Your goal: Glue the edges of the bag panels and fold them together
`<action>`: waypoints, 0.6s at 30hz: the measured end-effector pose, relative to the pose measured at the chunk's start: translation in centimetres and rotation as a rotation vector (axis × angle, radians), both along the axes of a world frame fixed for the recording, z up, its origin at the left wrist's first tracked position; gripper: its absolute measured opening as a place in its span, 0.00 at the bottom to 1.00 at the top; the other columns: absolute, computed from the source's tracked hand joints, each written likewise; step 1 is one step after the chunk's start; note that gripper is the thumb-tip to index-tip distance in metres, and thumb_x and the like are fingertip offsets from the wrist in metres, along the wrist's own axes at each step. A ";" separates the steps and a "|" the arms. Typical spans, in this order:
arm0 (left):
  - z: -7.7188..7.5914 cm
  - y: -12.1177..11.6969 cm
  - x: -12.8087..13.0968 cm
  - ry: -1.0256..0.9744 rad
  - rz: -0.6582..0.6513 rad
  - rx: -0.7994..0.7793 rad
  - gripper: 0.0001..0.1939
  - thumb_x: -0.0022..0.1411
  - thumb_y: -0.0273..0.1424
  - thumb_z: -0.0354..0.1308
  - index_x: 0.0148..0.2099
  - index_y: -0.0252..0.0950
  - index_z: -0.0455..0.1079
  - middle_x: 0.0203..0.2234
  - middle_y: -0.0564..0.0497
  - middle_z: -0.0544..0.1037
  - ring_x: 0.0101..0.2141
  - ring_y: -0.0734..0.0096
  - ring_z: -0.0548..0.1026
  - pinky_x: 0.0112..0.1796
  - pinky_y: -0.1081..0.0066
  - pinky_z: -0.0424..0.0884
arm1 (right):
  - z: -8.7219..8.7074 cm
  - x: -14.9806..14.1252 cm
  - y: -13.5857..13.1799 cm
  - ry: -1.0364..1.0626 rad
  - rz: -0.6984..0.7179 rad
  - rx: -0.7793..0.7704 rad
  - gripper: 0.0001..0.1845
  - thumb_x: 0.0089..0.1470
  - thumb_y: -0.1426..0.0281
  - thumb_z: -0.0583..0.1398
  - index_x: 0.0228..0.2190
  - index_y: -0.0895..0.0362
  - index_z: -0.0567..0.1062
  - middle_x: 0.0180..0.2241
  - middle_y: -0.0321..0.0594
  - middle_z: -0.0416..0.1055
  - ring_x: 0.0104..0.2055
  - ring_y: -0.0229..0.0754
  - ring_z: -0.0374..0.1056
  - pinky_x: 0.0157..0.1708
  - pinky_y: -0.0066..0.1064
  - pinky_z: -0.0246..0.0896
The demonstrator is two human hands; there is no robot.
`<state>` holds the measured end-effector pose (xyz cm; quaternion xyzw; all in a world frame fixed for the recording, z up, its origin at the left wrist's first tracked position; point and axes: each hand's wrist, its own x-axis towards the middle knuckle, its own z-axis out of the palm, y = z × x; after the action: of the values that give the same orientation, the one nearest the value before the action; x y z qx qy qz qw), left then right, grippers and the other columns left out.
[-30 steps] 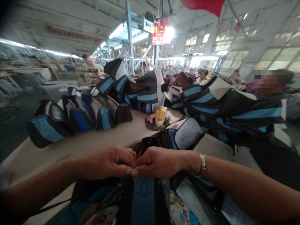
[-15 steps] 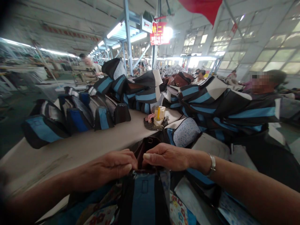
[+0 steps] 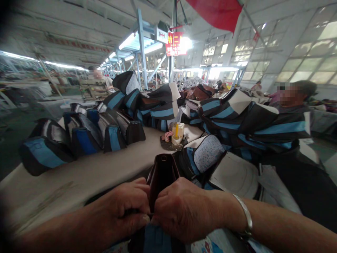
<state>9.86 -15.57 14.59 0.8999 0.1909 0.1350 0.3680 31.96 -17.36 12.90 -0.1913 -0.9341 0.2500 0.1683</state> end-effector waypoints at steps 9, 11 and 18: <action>-0.8 -0.5 0.1 -0.002 0.041 0.070 0.11 0.66 0.30 0.51 0.29 0.37 0.60 0.30 0.52 0.74 0.35 0.70 0.70 0.47 0.69 0.62 | -0.7 0.5 -0.2 -0.045 -0.032 0.142 0.14 0.58 0.70 0.55 0.22 0.56 0.58 0.22 0.33 0.59 0.22 0.34 0.51 0.21 0.29 0.44; -1.2 0.0 0.3 -0.011 0.048 0.076 0.12 0.66 0.31 0.51 0.29 0.37 0.61 0.30 0.52 0.73 0.35 0.70 0.69 0.46 0.69 0.63 | -0.5 0.8 -0.3 0.020 -0.082 0.129 0.14 0.62 0.64 0.53 0.26 0.58 0.67 0.23 0.35 0.62 0.23 0.35 0.54 0.23 0.29 0.48; -4.8 3.5 -0.8 -0.026 0.194 0.038 0.18 0.69 0.41 0.45 0.30 0.38 0.64 0.28 0.53 0.72 0.32 0.70 0.70 0.36 0.73 0.66 | -2.9 4.3 -2.4 0.522 -0.674 -0.049 0.34 0.64 0.53 0.52 0.64 0.56 0.52 0.54 0.53 0.62 0.54 0.50 0.61 0.52 0.44 0.60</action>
<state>9.11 -12.10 9.79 0.8822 0.2698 0.1855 0.3384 36.28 -19.79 10.02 -0.4201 -0.7392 0.2433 0.4667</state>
